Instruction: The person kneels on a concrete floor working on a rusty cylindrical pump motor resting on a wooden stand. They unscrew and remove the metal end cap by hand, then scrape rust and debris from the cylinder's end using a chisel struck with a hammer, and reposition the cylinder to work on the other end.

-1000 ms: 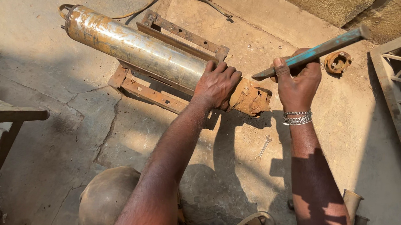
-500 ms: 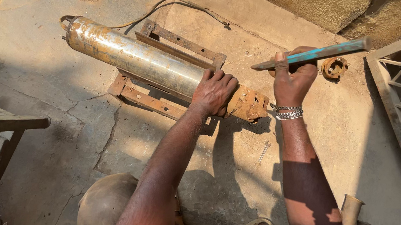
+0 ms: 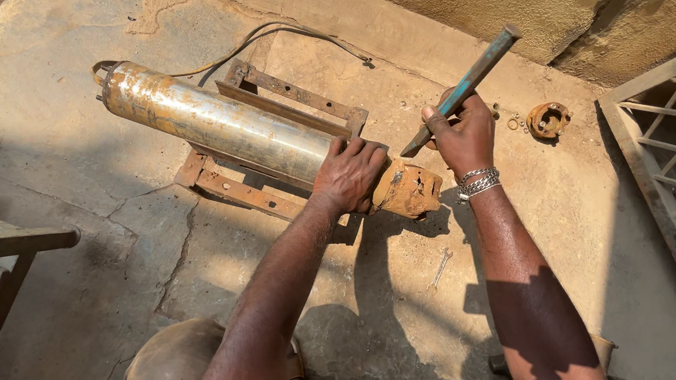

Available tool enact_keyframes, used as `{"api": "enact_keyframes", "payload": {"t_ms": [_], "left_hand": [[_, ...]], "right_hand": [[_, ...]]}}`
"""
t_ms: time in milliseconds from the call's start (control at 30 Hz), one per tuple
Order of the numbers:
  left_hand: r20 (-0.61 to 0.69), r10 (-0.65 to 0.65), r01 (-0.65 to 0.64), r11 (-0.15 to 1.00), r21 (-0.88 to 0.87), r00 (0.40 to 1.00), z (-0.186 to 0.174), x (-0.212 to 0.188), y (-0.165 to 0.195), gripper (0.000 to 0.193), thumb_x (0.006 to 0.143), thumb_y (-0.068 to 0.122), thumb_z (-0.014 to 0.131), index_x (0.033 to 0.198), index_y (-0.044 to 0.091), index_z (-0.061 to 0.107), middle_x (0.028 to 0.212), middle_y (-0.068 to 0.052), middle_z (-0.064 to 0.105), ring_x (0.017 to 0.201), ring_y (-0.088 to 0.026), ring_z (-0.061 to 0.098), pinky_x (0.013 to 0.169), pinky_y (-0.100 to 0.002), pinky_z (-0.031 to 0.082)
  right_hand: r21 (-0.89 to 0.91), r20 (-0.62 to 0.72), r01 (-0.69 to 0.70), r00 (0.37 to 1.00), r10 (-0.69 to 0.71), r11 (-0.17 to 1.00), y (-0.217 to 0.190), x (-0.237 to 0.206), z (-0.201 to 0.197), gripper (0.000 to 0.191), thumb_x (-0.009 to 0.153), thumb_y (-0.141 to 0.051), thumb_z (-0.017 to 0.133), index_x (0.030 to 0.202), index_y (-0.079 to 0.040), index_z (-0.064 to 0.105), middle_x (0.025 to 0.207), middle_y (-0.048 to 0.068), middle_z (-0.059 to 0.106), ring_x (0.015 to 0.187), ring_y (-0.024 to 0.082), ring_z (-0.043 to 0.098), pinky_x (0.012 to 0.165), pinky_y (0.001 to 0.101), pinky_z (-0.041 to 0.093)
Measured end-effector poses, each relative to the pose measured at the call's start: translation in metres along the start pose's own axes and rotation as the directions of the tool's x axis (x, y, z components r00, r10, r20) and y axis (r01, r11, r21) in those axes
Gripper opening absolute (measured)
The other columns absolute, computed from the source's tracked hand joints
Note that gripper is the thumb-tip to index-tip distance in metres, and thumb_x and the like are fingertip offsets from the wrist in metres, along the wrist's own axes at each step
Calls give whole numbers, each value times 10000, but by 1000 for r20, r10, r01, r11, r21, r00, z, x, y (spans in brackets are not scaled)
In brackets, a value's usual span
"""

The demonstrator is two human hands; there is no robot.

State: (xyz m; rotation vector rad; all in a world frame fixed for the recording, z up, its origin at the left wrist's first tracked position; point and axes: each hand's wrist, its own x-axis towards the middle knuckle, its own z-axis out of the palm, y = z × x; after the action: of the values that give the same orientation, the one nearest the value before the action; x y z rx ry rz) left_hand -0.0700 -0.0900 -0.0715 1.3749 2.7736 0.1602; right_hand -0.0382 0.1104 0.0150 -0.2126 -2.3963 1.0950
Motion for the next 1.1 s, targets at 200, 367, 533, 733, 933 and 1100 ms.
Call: {"api": "enact_keyframes", "payload": {"t_ms": [200,367,533,733,933,1100], "left_hand": [[-77,10,-6,999,43,997,8,1,-1,823,707,322,899,1365,137,441,1377,-40,538,1319,-220,474,1110,-497,349],[10,4,-4,1000,9,1000,3,1,-3,892,638,375,928,1333,135,422,1418,-67,497,1319,-234,446,1129,-500,319],[82,-4,2,1000,17,997,0,0,1,922,643,393,936,1354,134,408,1441,-67,482,1335,-244,433,1116,-514,323],[40,5,-6,999,34,999,3,0,2,925,633,396,944,1338,136,405,1455,-70,464,1322,-252,434,1126,-537,312],[60,9,-9,1000,-6,998,3,-2,-1,928,628,427,945,1338,146,417,1435,-63,478,1338,-245,436,1130,-524,317],[7,15,-15,1000,6,1000,6,-4,-1,910,618,435,940,1321,163,430,1424,-57,486,1322,-243,444,1108,-509,331]], "right_hand": [[195,-42,-179,981,190,964,3,4,0,188,969,-100,733,1035,-69,560,941,86,706,844,165,757,678,323,645],[-22,65,-26,997,28,999,11,11,2,245,939,-109,828,1037,-41,613,903,136,724,817,206,741,673,333,618],[282,-155,-121,973,169,952,10,17,6,215,982,-142,736,1091,-63,568,963,91,715,864,142,785,642,303,625],[165,120,-359,932,342,919,11,25,6,217,942,-115,737,1079,-69,576,947,92,724,844,167,781,603,303,620],[201,68,-332,943,325,922,19,32,12,219,943,-101,717,1086,-41,561,952,84,729,878,177,794,590,316,622],[169,61,-336,942,331,927,23,47,10,200,946,-101,733,1074,-42,590,969,92,739,888,186,791,585,313,620]]}}
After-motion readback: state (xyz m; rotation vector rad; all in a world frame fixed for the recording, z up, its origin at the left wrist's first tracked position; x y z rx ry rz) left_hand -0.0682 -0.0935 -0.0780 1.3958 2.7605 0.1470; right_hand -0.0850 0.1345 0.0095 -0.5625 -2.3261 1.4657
